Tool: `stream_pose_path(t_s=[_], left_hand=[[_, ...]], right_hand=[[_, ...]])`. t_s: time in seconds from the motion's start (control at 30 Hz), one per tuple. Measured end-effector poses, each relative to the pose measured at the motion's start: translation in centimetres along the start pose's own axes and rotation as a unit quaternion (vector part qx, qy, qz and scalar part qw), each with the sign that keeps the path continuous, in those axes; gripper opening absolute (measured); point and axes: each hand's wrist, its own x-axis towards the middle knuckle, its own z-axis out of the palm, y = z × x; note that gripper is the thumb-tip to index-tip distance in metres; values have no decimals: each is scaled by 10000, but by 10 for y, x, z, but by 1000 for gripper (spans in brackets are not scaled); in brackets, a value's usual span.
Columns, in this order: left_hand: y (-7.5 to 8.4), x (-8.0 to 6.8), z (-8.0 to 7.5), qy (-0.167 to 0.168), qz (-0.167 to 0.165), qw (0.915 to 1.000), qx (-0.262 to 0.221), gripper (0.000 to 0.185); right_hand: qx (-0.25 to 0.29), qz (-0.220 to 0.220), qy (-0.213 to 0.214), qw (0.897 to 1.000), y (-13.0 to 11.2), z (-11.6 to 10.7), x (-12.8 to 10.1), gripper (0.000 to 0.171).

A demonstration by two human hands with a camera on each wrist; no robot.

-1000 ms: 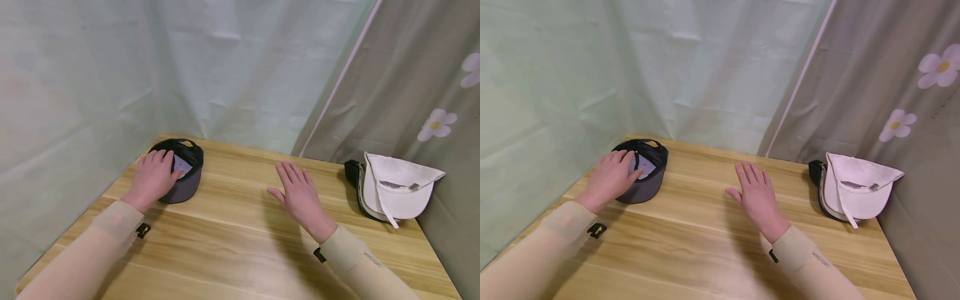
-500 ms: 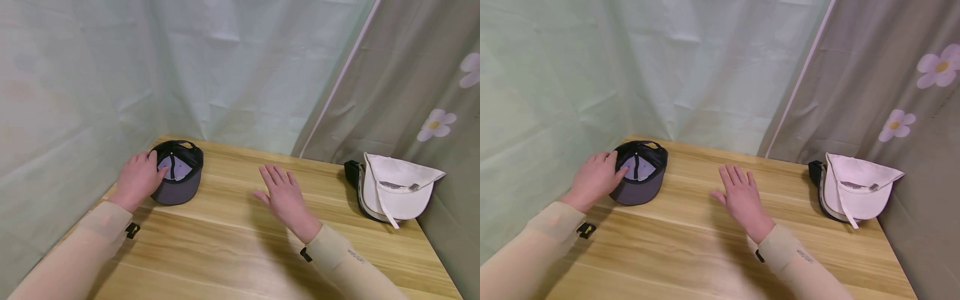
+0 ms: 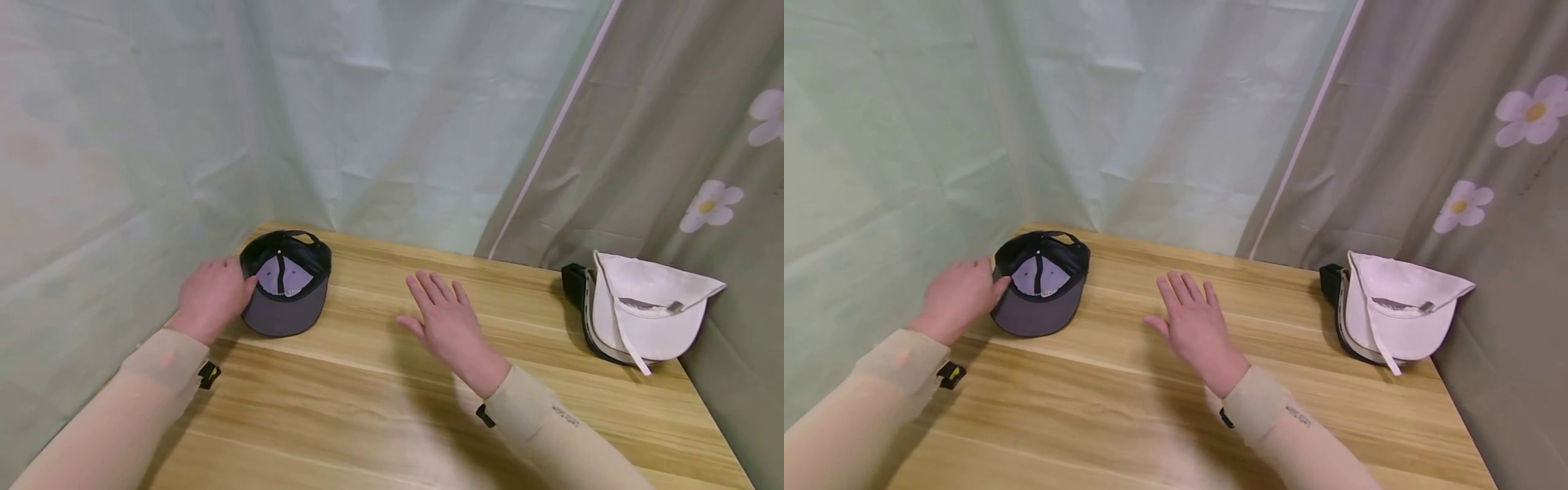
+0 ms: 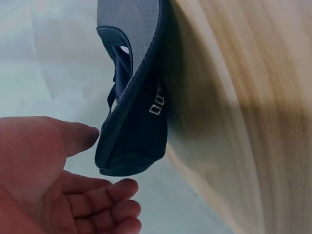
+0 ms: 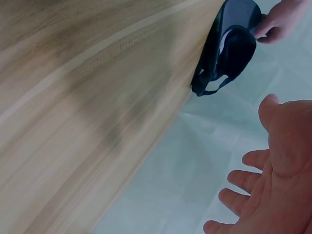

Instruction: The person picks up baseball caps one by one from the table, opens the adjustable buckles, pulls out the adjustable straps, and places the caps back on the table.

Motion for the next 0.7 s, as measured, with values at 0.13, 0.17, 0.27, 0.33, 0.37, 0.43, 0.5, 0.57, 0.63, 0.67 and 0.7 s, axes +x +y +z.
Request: stream_pose_path(t_s=[0.13,0.17,0.27,0.33,0.37,0.43,0.5,0.57,0.63,0.67,0.7], left_hand=[[-4,2,3,-229,-115,9997,7,44],[-5,3,4,-263,-117,9996,23,43],[-6,3,6,-349,-152,9993,23,41],[-7,3,5,-389,-200,9990,-10,39],[-8,4,5,-411,-217,9989,-31,38],[-7,5,4,-465,-238,9986,-88,38],[-6,7,3,-504,-193,9984,-146,37],[-3,8,4,-538,-150,9983,-189,38],[2,10,5,-545,-91,9983,-187,38],[4,11,6,-556,-76,9983,-174,38],[7,11,7,-552,-52,9984,-149,38]], right_hand=[[-29,-40,-96,9999,-3,2,0,78],[-23,-38,-120,9999,-4,3,0,78],[-12,-35,-169,9999,-4,4,0,78],[19,-26,-187,9998,-4,5,0,79],[41,-19,-191,9998,-4,5,0,79],[73,-4,-186,9998,-4,6,0,79],[124,17,-178,9998,-4,6,1,79],[174,19,-176,9997,-4,7,1,79],[208,3,-188,9996,-4,8,2,79],[231,-9,-188,9996,-4,9,1,79],[263,-21,-184,9995,-4,9,1,79]])
